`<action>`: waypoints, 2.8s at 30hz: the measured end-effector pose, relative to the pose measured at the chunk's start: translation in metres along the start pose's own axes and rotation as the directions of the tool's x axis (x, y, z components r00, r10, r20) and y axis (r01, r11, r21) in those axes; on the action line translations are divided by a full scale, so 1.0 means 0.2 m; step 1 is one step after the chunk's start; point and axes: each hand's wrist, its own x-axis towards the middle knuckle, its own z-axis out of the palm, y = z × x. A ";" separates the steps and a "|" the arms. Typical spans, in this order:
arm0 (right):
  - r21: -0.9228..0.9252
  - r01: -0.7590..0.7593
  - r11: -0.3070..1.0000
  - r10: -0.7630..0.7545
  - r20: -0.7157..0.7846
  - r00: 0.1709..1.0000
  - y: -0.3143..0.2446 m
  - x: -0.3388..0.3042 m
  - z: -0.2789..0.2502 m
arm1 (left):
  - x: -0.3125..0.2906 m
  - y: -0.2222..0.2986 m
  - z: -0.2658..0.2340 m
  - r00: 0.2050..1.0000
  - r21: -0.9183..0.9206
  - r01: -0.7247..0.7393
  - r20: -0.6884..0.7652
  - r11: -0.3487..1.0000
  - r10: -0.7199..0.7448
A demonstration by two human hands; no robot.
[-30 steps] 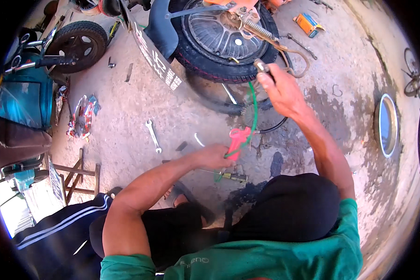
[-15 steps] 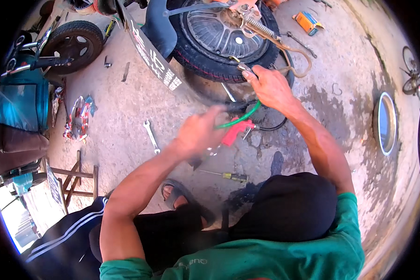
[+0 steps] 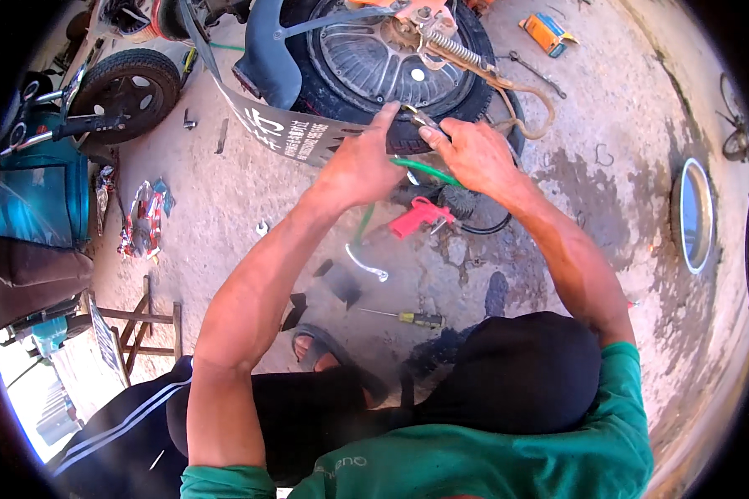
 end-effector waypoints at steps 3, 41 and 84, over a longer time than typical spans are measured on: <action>0.009 -0.023 1.000 0.023 -0.010 1.000 -0.01 -0.01 0.01 | 0.01 0.02 -0.02 0.999 -0.009 0.028 0.038 1.000 -0.028; 0.377 0.097 0.921 0.000 -0.249 0.968 0.05 -0.01 0.07 | 0.05 -0.02 0.02 0.995 -0.084 0.018 0.100 0.996 -0.010; 0.222 0.254 0.941 -0.160 -0.370 0.915 0.05 0.04 0.14 | -0.29 -0.30 0.04 0.876 0.008 -0.212 0.444 0.977 0.186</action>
